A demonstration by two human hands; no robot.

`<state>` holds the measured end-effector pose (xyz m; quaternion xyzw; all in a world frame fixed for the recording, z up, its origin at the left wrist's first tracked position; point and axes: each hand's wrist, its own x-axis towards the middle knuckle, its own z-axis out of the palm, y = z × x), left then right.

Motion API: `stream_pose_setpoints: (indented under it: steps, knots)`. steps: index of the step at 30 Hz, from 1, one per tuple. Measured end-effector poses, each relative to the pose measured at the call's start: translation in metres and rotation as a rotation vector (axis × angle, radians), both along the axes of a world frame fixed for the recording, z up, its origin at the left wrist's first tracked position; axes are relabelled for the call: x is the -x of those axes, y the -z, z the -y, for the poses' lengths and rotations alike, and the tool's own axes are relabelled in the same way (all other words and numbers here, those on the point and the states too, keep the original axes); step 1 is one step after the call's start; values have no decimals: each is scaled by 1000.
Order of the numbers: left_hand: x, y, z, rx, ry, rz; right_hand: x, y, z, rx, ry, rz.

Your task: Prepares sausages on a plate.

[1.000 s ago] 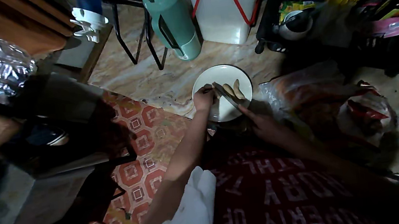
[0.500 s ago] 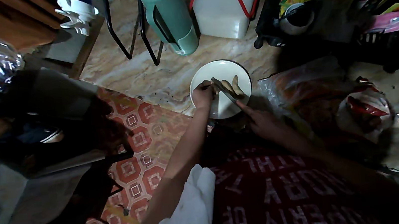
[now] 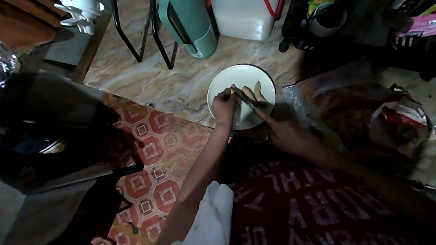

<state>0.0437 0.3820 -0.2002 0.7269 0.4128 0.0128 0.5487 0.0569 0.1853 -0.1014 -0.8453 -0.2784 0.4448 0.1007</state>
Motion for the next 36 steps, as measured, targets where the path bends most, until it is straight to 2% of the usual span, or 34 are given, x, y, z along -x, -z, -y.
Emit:
stream_pose_setpoints:
  steps: [13, 19, 28, 31, 36]
  knots:
    - [-5, 0, -2, -49, 7, -42, -13, -18, -20, 90, 0, -64]
    - [-5, 4, -2, -41, -2, -19, -10, -8, -17, 73, 15, -79]
    - [-2, 4, 1, -118, 23, -20, -1, 28, -3, -32, 10, -21]
    - [4, 4, 4, -155, 76, -2, 0, 32, -1, -6, 0, -20]
    - [11, -3, 7, -9, -1, 15, -2, 36, 2, -15, -29, 24]
